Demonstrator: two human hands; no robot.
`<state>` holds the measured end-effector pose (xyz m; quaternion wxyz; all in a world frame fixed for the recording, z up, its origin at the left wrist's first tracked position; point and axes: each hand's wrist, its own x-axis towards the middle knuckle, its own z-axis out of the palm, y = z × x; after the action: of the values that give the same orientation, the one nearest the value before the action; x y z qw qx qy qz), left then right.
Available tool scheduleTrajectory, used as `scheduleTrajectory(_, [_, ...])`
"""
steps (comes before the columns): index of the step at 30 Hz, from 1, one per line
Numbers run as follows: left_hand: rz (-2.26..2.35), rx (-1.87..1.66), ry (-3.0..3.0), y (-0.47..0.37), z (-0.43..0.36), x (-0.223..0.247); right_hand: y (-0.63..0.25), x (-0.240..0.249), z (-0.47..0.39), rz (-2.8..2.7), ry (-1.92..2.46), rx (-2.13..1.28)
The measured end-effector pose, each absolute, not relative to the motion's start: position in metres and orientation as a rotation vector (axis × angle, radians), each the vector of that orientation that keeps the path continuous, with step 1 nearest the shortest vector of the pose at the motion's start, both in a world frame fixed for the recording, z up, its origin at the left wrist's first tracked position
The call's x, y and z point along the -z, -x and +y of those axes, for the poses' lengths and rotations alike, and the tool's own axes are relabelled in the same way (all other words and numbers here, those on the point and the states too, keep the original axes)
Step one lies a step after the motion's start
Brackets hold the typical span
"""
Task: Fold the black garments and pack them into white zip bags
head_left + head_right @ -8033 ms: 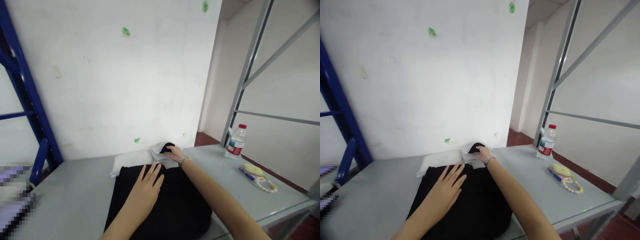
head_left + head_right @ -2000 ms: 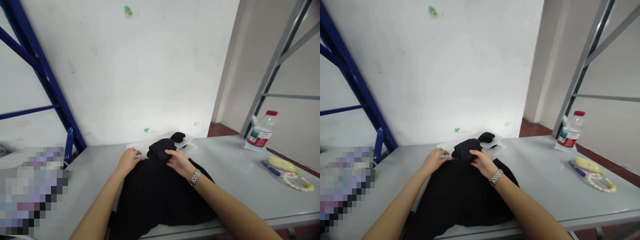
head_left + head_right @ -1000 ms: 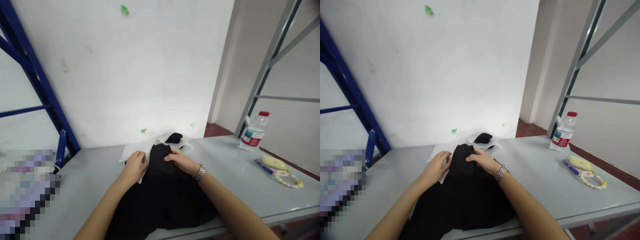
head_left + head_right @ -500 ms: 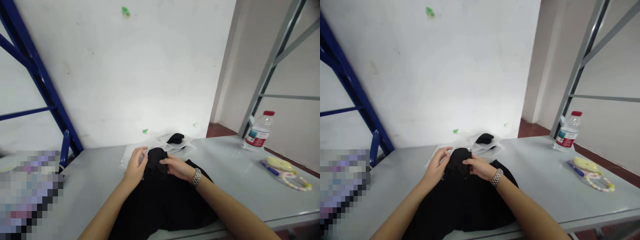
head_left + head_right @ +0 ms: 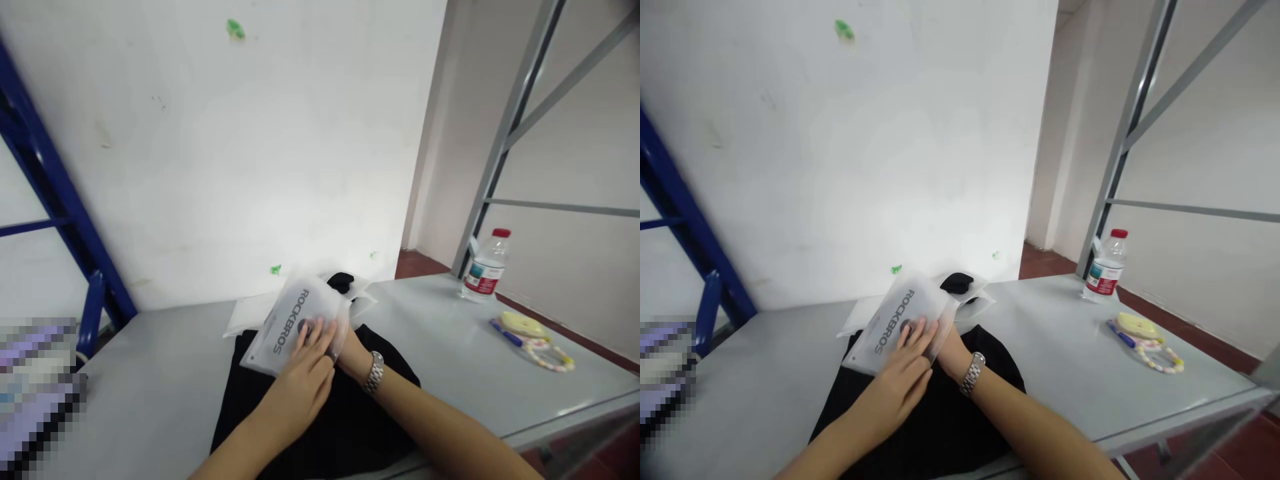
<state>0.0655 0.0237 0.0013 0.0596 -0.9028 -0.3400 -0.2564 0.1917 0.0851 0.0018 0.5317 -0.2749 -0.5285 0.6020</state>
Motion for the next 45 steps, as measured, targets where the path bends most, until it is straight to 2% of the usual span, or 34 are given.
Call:
scheduleTrajectory(4, [-1.288,1.199,2.454,-0.046,0.034,-0.012,-0.212,-0.039,0.127,-1.088,0.657,-1.136])
scheduleTrajectory(8, [-1.757,1.406,2.211,-0.027,0.055,-0.009,-0.239,-0.052,0.185,-1.061,0.822,-1.196])
scheduleTrajectory(15, [-1.965,1.146,2.31,-0.025,0.074,0.022,-0.244,-0.015,0.225,-1.184,1.17,-1.082])
scheduleTrajectory(27, [-2.168,0.597,2.453,-0.025,0.077,0.038,-0.239,-0.014,0.217,-1.748,1.619,-0.324])
scheduleTrajectory(36, [-2.145,0.511,2.52,-0.023,0.077,0.05,-0.274,-0.009,0.18,-2.231,1.491,-0.018])
scheduleTrajectory(45, [-2.177,0.395,2.525,-0.025,0.073,0.041,-0.277,-0.004,0.185,-2.41,1.41,0.398])
